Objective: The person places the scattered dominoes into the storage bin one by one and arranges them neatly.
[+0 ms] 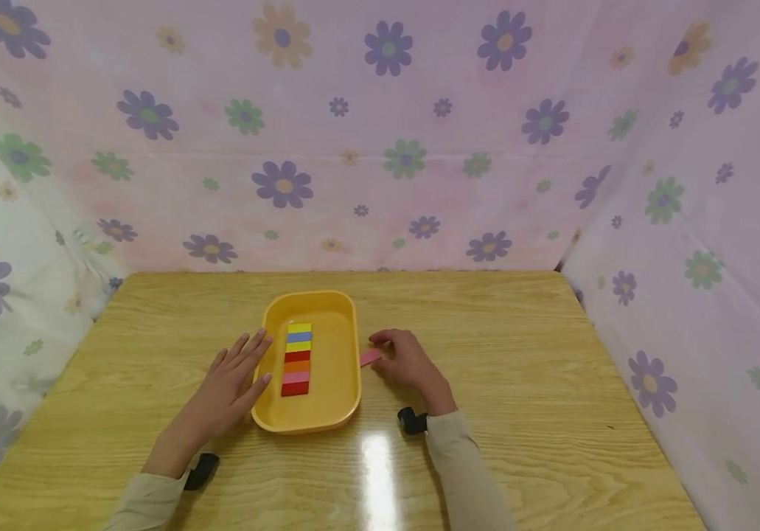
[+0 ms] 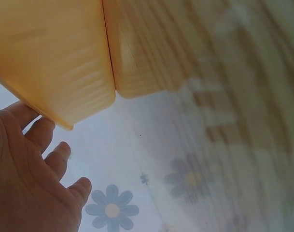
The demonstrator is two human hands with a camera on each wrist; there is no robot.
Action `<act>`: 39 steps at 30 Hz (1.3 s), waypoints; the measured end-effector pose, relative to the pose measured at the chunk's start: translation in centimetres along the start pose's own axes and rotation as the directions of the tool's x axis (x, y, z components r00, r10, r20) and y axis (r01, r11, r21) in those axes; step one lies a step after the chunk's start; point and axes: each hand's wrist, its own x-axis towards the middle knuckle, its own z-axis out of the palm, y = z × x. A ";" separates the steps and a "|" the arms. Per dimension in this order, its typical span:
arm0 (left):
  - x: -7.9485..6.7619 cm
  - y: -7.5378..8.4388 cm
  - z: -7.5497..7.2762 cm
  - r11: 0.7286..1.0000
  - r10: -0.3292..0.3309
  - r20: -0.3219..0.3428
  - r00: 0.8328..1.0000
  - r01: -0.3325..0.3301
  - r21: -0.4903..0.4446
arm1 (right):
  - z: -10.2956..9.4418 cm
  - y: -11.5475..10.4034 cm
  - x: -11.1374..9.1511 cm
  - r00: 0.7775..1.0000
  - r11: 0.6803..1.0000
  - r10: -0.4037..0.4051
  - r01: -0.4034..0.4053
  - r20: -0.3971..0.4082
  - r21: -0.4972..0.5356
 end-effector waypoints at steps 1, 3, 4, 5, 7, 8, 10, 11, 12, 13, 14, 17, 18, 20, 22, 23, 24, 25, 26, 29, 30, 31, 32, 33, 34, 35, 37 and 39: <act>0.0 0.0 0.0 1.000 -0.001 0.000 1.000 0.001 -0.003 | 0.1 0.2 0.2 1.000 1.000 -0.006 0.006 0.009 -0.017; -0.1 0.0 0.0 1.000 0.001 -0.006 1.000 -0.001 -0.010 | 0.2 0.4 0.5 1.000 0.999 -0.008 0.009 0.026 -0.038; -0.1 -0.1 0.0 1.000 0.003 -0.009 1.000 -0.003 -0.009 | 0.3 0.5 0.6 0.999 0.998 -0.011 0.013 0.031 -0.057; -0.1 -0.1 0.0 1.000 0.004 -0.011 1.000 -0.004 -0.008 | 0.3 0.6 0.7 0.999 0.997 -0.009 0.011 0.039 -0.072; -0.2 0.0 0.0 1.000 0.007 -0.013 1.000 -0.007 -0.007 | 0.4 0.7 0.8 0.999 0.995 -0.007 0.012 0.049 -0.097; -0.2 0.0 0.0 1.000 0.005 -0.013 1.000 -0.005 -0.004 | 0.3 0.8 0.8 0.999 0.994 -0.010 0.016 0.052 -0.107; -0.2 0.0 0.0 1.000 0.001 -0.013 1.000 -0.001 -0.001 | 0.3 0.8 0.8 0.998 0.993 -0.014 0.021 0.062 -0.112; -0.3 0.1 0.0 1.000 -0.001 -0.011 1.000 0.001 0.001 | 0.2 0.7 0.7 0.998 0.993 -0.014 0.022 0.067 -0.113; -0.3 0.1 0.0 1.000 -0.002 -0.012 1.000 0.002 0.003 | 0.2 0.7 0.7 0.997 0.993 -0.017 0.025 0.070 -0.115; -0.3 0.1 0.0 1.000 -0.003 -0.011 1.000 0.003 0.003 | 0.1 0.6 0.6 0.997 0.993 -0.018 0.027 0.075 -0.115; -0.3 0.2 0.0 1.000 -0.007 -0.010 1.000 0.007 0.005 | 0.0 0.6 0.6 0.997 0.993 -0.021 0.030 0.080 -0.117; -0.3 0.2 -0.1 1.000 -0.008 -0.009 1.000 0.008 0.009 | -0.2 0.4 0.5 0.996 0.991 -0.024 0.036 0.092 -0.131; -0.3 0.2 -0.1 1.000 -0.007 -0.008 1.000 0.007 0.010 | -0.2 0.4 0.5 0.995 0.990 -0.025 0.038 0.095 -0.137; -0.3 0.3 -0.1 1.000 -0.007 -0.007 1.000 0.007 0.011 | -0.3 0.4 0.6 0.994 0.987 -0.036 0.051 0.102 -0.151; -0.2 0.3 -0.2 1.000 -0.008 -0.006 1.000 0.008 0.020 | -0.3 0.5 0.6 0.993 0.984 -0.045 0.062 0.105 -0.165; -0.2 0.4 -0.2 1.000 -0.009 -0.005 1.000 0.009 0.024 | -0.3 0.6 0.6 0.993 0.983 -0.052 0.070 0.107 -0.172; -0.1 0.4 -0.3 1.000 -0.011 -0.003 1.000 0.011 0.029 | -0.3 0.7 0.7 0.992 0.982 -0.056 0.075 0.110 -0.175; -0.1 0.5 -0.3 0.999 -0.012 -0.002 1.000 0.012 0.034 | -0.3 0.9 0.7 0.992 0.980 -0.062 0.082 0.113 -0.180; -0.1 0.5 -0.3 0.999 -0.014 -0.001 1.000 0.014 0.040 | -0.3 1.0 0.8 0.991 0.979 -0.066 0.087 0.115 -0.183; -0.2 0.7 -0.5 0.999 -0.012 0.001 1.000 0.012 0.045 | -0.2 1.1 0.8 0.990 0.978 -0.067 0.090 0.123 -0.188; -0.2 0.7 -0.5 0.999 -0.011 0.001 1.000 0.011 0.044 | -0.2 1.1 0.8 0.990 0.978 -0.067 0.090 0.125 -0.187; -0.2 0.7 -0.5 0.999 -0.009 0.000 1.000 0.009 0.042 | -0.2 1.1 0.8 0.990 0.978 -0.068 0.091 0.125 -0.189; -0.2 0.7 -0.5 0.999 -0.008 -0.001 1.000 0.008 0.039 | -0.3 1.1 0.7 0.990 0.978 -0.070 0.093 0.125 -0.188; -0.2 0.7 -0.5 0.999 -0.005 -0.003 1.000 0.005 0.036 | -0.3 1.0 0.7 0.990 0.978 -0.067 0.090 0.126 -0.187; -0.2 0.7 -0.5 0.999 -0.002 -0.004 1.000 0.002 0.032 | -0.3 0.9 0.6 0.990 0.979 -0.066 0.089 0.125 -0.185; -0.2 0.7 -0.4 0.999 -0.001 -0.005 1.000 0.002 0.034 | -0.4 0.8 0.5 0.990 0.979 -0.063 0.085 0.123 -0.183; -0.2 0.6 -0.3 0.999 0.000 -0.006 1.000 0.000 0.033 | -0.5 0.7 0.4 0.991 0.979 -0.068 0.089 0.118 -0.183; -0.2 0.5 -0.2 0.999 0.000 -0.009 1.000 0.000 0.037 | -0.7 0.5 0.2 0.992 0.978 -0.065 0.085 0.110 -0.189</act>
